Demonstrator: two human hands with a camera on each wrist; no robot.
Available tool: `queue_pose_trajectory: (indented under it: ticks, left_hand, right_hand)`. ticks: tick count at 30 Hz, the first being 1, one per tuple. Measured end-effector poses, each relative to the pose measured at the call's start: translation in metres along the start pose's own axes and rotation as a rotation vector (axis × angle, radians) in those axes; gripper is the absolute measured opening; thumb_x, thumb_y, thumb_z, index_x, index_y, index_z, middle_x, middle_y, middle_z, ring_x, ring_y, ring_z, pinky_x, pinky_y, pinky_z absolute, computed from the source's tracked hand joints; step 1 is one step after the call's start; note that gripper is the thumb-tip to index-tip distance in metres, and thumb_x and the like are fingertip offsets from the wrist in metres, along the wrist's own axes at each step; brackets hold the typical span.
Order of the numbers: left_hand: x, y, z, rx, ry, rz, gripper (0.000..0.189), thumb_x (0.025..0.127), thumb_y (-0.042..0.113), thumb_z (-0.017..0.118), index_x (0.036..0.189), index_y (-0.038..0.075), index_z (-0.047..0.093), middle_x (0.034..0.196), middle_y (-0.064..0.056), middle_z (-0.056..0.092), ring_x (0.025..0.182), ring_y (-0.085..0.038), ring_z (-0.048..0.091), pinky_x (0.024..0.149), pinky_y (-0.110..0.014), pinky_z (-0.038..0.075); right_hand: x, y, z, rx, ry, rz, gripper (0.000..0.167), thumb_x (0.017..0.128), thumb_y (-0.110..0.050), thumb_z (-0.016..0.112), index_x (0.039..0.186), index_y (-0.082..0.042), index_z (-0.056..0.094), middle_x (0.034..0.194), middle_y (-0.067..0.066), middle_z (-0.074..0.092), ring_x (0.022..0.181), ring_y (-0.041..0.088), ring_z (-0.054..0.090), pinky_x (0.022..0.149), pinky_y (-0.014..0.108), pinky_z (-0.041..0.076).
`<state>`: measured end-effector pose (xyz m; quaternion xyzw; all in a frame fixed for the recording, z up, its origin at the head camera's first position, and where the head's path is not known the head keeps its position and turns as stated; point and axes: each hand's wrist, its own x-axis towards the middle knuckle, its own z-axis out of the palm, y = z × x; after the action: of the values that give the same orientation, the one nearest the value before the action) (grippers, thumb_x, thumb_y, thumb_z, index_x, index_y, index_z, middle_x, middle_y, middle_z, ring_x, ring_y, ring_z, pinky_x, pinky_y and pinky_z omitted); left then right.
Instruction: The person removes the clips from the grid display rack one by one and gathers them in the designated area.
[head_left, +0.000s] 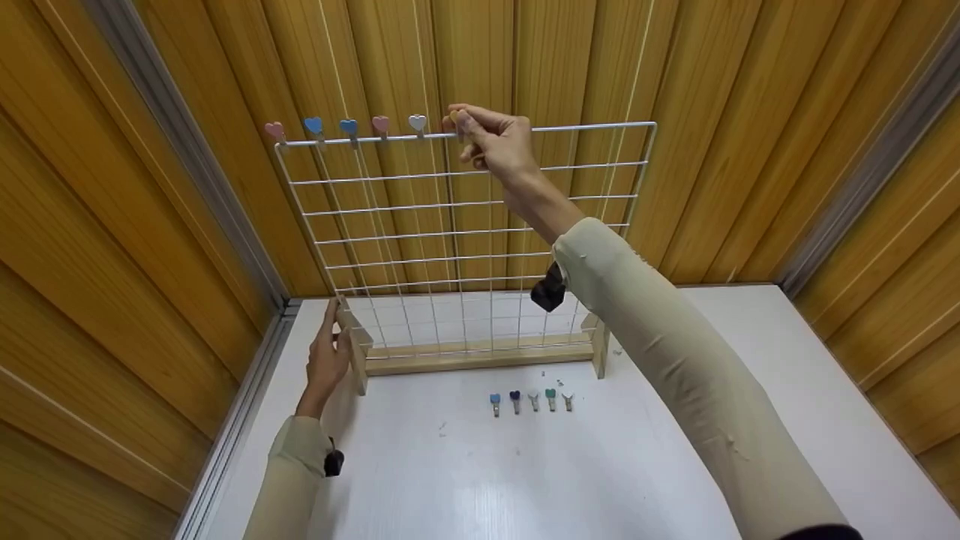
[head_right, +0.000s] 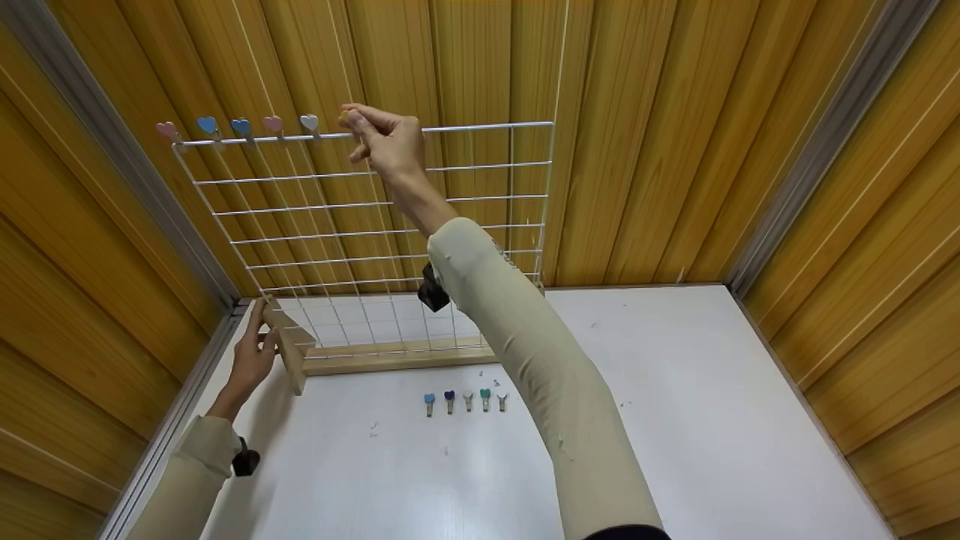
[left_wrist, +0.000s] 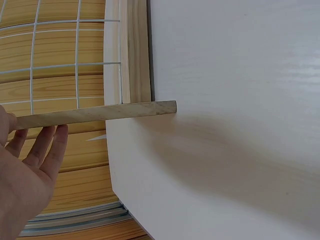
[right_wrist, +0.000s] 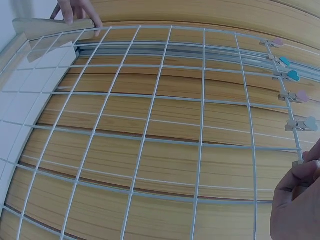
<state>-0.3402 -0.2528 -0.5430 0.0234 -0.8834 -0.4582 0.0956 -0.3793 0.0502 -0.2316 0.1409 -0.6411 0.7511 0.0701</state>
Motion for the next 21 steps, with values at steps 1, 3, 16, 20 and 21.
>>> queue_pose_trajectory:
  ticks: [1,3,16,20,21]
  left_hand:
    - [0.000,0.001,0.000,-0.003,-0.003,-0.002,0.064,0.111,0.016,0.038,0.166,0.027,0.006,0.167,-0.020,0.027,0.134,-0.047,0.052,0.095,-0.065,0.049]
    - [0.001,0.002,0.000,-0.002,-0.003,-0.004,0.065,0.111,0.016,0.038,0.166,0.029,0.006,0.167,-0.020,0.028,0.134,-0.047,0.052,0.095,-0.065,0.049]
    - [0.000,0.001,0.000,-0.011,0.003,0.021,0.064,0.111,0.013,0.039,0.166,0.024,0.009,0.167,-0.019,0.028,0.132,-0.046,0.054,0.092,-0.063,0.050]
    - [0.000,0.002,0.001,-0.011,0.000,0.027,0.065,0.111,0.013,0.039,0.166,0.026,0.007,0.168,-0.019,0.027,0.131,-0.045,0.055,0.091,-0.061,0.051]
    - [0.001,0.003,0.002,-0.010,-0.001,0.028,0.066,0.111,0.013,0.039,0.166,0.027,0.007,0.168,-0.018,0.027,0.131,-0.045,0.055,0.091,-0.060,0.051]
  right_hand:
    - [0.000,0.000,0.000,0.010,0.007,0.008,0.031,0.100,-0.016,0.063,0.127,-0.004,0.071,0.106,0.005,0.080,0.050,0.005,0.058,0.051,0.016,0.040]
    - [0.000,-0.002,-0.001,0.045,0.020,0.026,0.031,0.100,-0.017,0.063,0.128,-0.006,0.072,0.106,0.004,0.080,0.051,0.005,0.057,0.050,0.016,0.039]
    - [-0.017,-0.003,-0.013,0.126,-0.059,0.027,0.035,0.102,-0.018,0.061,0.133,-0.005,0.068,0.109,0.005,0.078,0.054,0.005,0.056,0.053,0.018,0.041]
    - [-0.029,-0.003,-0.026,0.064,-0.098,0.023,0.034,0.102,-0.018,0.061,0.133,-0.005,0.068,0.099,-0.002,0.079,0.056,0.005,0.058,0.056,0.018,0.045]
    - [-0.032,-0.003,-0.029,0.049,-0.108,0.025,0.033,0.102,-0.018,0.061,0.132,-0.005,0.069,0.098,-0.001,0.079,0.056,0.006,0.059,0.056,0.018,0.046]
